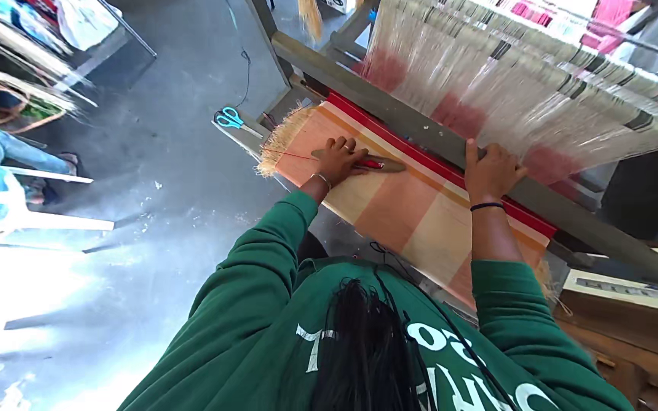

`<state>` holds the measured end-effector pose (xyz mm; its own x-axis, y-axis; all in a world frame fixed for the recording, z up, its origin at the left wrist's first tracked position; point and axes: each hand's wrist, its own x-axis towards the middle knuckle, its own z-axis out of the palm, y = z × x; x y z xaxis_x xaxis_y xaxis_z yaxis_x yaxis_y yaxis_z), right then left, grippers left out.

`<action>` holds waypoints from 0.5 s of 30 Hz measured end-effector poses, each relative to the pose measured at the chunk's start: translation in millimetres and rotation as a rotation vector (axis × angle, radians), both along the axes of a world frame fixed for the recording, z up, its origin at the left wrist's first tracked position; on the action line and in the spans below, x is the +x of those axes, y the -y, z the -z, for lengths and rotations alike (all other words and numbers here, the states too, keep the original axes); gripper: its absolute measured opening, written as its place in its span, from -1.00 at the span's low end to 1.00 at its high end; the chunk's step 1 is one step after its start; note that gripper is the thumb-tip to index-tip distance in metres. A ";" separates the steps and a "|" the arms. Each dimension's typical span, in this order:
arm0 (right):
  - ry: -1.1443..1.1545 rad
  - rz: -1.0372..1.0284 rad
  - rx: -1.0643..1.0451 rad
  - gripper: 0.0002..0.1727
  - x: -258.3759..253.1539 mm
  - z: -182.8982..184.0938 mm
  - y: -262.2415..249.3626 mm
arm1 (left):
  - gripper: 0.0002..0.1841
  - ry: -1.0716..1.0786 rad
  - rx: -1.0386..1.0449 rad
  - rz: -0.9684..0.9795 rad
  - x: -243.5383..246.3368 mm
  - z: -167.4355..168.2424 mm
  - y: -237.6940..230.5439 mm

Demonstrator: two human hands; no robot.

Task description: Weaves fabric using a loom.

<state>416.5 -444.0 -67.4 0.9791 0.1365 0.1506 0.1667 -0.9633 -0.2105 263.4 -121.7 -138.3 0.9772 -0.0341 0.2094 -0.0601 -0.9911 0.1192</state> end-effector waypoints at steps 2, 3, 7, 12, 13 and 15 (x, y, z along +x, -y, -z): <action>-0.002 0.017 -0.009 -0.01 -0.7 -1.2 -1.6 | -0.40 0.016 -0.018 -0.067 4.8 -4.8 0.1; 0.008 0.032 -0.019 -0.01 -1.8 -1.4 -2.3 | -0.34 0.018 -0.043 -0.091 4.7 -6.4 1.4; 0.023 0.068 -0.019 0.00 -1.2 -4.3 -3.3 | -0.20 0.163 -0.190 -0.110 -21.7 -37.9 -4.8; 0.263 -0.185 0.185 -0.22 -61.4 -16.3 -60.7 | -0.63 0.721 -0.600 -0.031 -120.1 -190.1 -74.7; 0.262 -0.322 0.209 -0.26 -87.7 -16.0 -89.7 | -0.72 0.858 -0.663 0.026 -142.9 -225.3 -92.8; 0.171 -0.531 0.176 -0.24 -141.2 1.8 -148.3 | -0.78 1.075 -0.704 0.174 -187.4 -289.3 -126.4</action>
<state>275.3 -295.7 -69.2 0.7435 0.5602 0.3653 0.6625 -0.6916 -0.2878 76.0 4.7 151.0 0.3032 0.2941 0.9064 -0.5714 -0.7051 0.4199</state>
